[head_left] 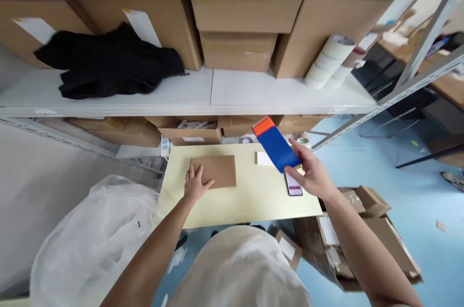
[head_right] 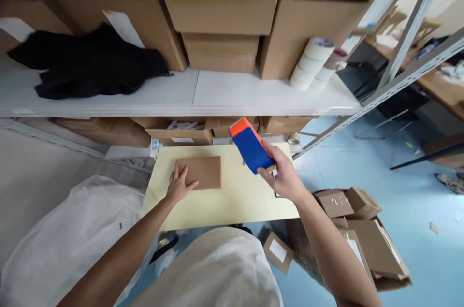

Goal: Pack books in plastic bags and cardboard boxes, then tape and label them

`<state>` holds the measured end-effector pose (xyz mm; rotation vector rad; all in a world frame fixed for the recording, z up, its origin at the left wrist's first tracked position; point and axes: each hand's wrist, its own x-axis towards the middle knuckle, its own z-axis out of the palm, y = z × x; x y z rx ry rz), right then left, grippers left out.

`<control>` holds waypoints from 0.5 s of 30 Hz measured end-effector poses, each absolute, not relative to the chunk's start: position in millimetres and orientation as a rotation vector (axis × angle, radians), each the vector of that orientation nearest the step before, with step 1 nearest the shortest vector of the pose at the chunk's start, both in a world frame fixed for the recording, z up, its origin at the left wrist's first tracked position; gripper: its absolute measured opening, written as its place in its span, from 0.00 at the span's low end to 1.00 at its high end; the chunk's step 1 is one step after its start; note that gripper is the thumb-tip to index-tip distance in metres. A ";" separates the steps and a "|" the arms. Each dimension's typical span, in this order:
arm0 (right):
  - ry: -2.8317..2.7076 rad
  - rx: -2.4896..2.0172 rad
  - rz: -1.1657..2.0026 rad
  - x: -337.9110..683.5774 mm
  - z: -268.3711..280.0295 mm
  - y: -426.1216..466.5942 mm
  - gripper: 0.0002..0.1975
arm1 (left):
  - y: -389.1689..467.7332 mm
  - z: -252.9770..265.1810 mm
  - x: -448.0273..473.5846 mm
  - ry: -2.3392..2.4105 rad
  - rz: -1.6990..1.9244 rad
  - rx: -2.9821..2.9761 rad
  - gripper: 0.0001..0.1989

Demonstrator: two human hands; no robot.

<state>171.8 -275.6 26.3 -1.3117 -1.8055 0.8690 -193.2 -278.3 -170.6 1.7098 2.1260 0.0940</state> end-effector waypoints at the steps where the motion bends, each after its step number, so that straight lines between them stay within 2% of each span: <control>1: -1.832 -1.309 0.712 165.0 43.2 -255.2 0.38 | -280.4 -172.7 -192.4 2.128 0.121 1.702 0.42; 4: -1.943 -1.340 0.285 135.4 79.9 -184.4 0.29 | -288.6 -181.8 -191.5 2.107 0.251 1.699 0.43; 7: -2.091 -1.407 -0.023 101.5 88.7 -115.9 0.24 | -300.7 -194.7 -193.5 2.086 0.472 1.684 0.45; 12: -2.266 -1.608 -0.183 67.8 68.8 -47.9 0.20 | -329.5 -216.2 -203.1 2.136 0.728 1.500 0.46; 15: -2.281 -1.581 -0.232 67.9 61.3 -41.2 0.23 | -344.7 -222.0 -214.2 2.050 0.769 1.462 0.45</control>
